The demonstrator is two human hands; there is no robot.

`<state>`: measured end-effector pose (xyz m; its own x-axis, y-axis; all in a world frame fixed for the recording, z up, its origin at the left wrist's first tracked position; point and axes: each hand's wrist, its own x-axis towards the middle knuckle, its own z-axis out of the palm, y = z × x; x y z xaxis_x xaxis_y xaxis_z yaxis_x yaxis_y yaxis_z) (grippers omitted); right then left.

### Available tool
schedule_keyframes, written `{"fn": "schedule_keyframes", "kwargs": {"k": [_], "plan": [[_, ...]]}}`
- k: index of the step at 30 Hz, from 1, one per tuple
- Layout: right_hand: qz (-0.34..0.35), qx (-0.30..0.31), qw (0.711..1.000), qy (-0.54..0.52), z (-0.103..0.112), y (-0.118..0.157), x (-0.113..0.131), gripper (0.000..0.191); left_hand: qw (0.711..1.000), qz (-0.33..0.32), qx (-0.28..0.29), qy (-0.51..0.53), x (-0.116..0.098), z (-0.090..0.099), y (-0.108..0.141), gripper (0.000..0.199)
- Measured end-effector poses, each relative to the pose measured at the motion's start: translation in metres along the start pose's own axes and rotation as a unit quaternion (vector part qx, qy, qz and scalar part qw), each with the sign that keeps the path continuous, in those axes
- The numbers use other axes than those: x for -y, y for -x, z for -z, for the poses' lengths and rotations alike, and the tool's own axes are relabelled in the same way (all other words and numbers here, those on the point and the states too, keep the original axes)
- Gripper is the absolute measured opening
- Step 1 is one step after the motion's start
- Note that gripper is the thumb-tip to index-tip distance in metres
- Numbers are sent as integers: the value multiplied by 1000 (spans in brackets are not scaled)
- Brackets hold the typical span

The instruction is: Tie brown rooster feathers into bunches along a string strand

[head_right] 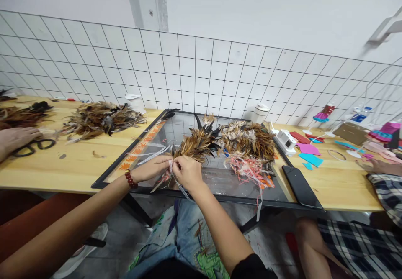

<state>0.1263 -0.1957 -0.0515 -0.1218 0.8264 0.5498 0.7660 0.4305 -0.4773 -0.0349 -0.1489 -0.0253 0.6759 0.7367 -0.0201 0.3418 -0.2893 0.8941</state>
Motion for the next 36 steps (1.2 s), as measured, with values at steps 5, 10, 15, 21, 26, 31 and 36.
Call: {"fn": "schedule_keyframes", "kwargs": {"k": [5,10,15,21,26,31,36], "plan": [[3,-24,1000,8,-1,2,1,15,999,-13,-35,-8,-2,-2,-1,37],[35,7,999,-15,3,2,-3,19,998,4,-7,55,-2,-2,-1,40],[26,18,999,10,3,1,-2,13,996,8,3,90,4,-1,-2,39],[-2,-34,999,31,3,5,-2,11,994,-25,-61,89,5,1,-3,34],[57,-12,998,24,5,5,-2,22,998,-5,-38,57,3,0,0,36],[127,28,988,77,11,-1,-7,26,1000,-8,-14,14,-1,2,1,40],[174,35,977,119,12,-8,-10,27,1000,-23,2,11,3,4,0,44]]}}
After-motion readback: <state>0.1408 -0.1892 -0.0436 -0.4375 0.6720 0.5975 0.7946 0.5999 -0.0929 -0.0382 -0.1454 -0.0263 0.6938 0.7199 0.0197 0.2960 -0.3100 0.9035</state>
